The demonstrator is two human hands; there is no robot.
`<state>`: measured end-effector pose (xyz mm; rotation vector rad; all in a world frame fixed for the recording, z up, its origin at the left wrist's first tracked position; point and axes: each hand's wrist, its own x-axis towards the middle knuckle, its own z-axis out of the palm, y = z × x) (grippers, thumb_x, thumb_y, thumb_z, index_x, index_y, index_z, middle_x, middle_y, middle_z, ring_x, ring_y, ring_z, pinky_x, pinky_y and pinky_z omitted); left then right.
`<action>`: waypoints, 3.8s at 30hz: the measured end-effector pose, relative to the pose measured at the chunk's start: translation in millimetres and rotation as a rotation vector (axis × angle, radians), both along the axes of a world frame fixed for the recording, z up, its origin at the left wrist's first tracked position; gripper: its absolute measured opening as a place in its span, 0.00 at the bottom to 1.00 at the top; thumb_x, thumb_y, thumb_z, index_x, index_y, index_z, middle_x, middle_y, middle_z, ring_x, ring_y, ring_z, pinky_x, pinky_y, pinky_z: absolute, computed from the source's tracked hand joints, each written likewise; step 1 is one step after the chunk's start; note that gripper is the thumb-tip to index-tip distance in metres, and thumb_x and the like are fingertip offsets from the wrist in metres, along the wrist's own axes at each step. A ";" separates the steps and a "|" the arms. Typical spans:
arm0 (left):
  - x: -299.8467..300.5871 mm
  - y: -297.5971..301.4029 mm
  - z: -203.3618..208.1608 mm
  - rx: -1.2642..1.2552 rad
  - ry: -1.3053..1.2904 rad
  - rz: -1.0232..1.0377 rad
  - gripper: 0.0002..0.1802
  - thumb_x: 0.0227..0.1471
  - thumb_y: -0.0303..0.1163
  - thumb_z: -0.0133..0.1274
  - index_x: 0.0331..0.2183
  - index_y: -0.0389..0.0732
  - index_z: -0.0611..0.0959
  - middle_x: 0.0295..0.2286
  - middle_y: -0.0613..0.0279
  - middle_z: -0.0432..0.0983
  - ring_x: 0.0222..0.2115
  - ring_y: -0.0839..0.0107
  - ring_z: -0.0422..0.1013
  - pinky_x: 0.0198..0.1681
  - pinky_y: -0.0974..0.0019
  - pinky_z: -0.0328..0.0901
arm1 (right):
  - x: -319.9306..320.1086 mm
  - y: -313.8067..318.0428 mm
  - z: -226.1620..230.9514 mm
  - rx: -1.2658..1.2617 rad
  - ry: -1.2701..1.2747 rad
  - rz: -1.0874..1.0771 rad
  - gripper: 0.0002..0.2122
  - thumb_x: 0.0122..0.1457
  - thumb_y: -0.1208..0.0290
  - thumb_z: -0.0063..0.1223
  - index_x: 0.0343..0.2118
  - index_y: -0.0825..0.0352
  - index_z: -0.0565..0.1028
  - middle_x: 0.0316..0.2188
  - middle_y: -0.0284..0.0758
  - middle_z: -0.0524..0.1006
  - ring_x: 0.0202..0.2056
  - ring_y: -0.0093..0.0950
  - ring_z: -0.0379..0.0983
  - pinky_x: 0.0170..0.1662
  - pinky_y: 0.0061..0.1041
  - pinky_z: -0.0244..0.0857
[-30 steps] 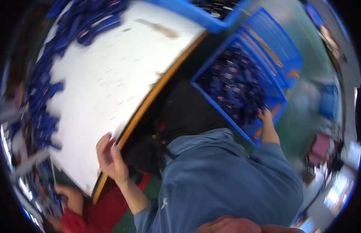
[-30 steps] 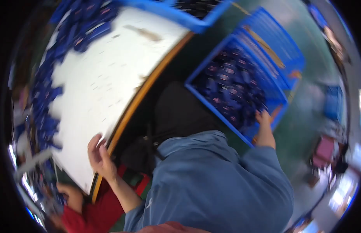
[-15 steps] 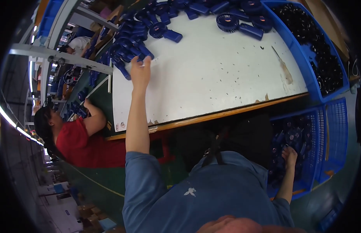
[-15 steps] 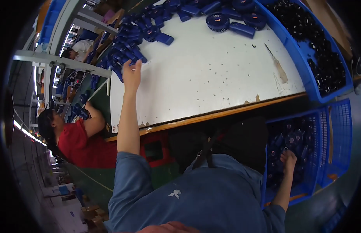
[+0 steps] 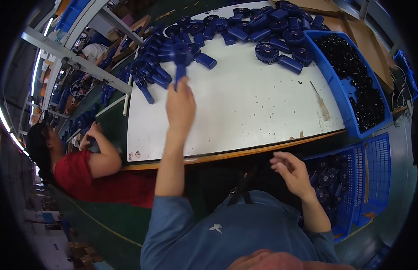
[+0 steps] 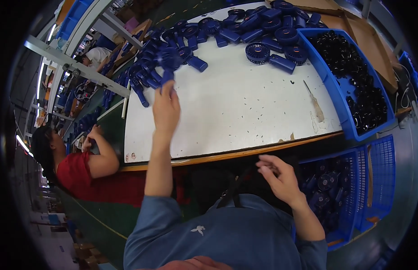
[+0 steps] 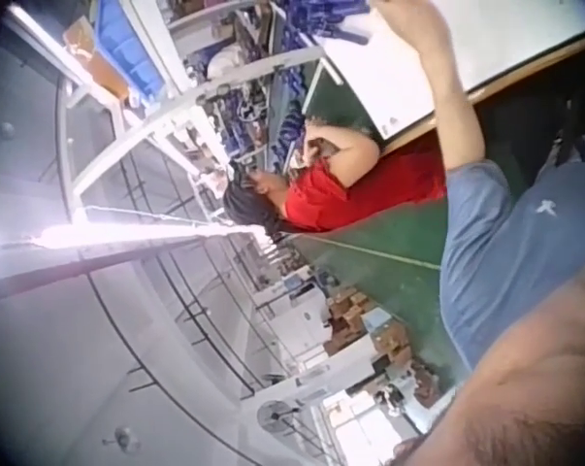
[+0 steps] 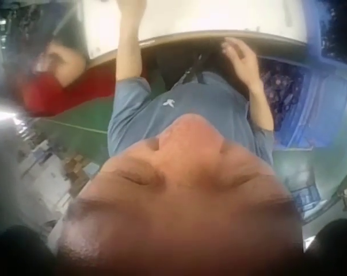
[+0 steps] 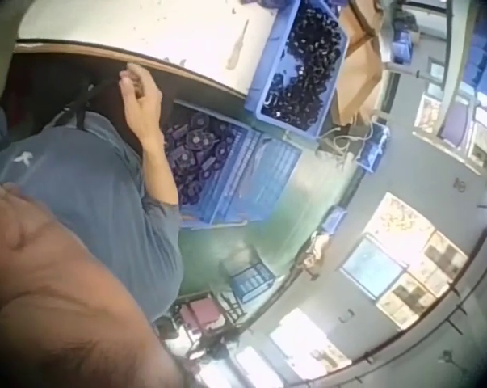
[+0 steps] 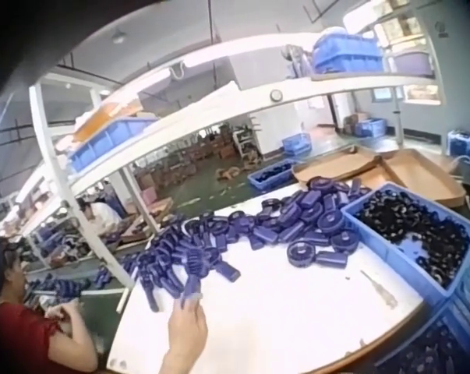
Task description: Manually assembling small blue portable hand fans by snapping components together.
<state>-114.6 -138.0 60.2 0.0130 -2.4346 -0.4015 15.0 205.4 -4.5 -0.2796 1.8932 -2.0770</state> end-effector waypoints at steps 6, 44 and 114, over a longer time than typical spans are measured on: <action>121.5 116.4 -6.5 0.169 -0.174 -0.481 0.13 0.48 0.22 0.53 0.39 0.34 0.81 0.48 0.30 0.69 0.48 0.38 0.69 0.55 0.49 0.63 | -33.2 -67.5 22.5 -0.431 -0.137 0.033 0.21 0.66 0.67 0.48 0.57 0.74 0.63 0.48 0.38 0.74 0.49 0.24 0.70 0.52 0.25 0.64; 124.3 116.3 -37.5 1.784 -0.576 -1.211 0.12 0.47 0.16 0.54 0.37 0.33 0.75 0.33 0.49 0.70 0.42 0.55 0.70 0.33 0.56 0.79 | -240.9 239.9 49.5 1.490 0.427 -0.592 0.05 0.55 0.75 0.49 0.33 0.70 0.72 0.32 0.51 0.78 0.38 0.51 0.74 0.42 0.46 0.68; 151.0 176.5 -43.6 2.137 -0.818 -0.609 0.33 0.61 0.57 0.34 0.52 0.39 0.71 0.47 0.52 0.73 0.46 0.62 0.72 0.43 0.59 0.72 | -6.5 -20.2 67.4 0.708 0.792 0.094 0.28 0.43 0.70 0.65 0.52 0.67 0.71 0.42 0.41 0.70 0.44 0.41 0.68 0.47 0.38 0.65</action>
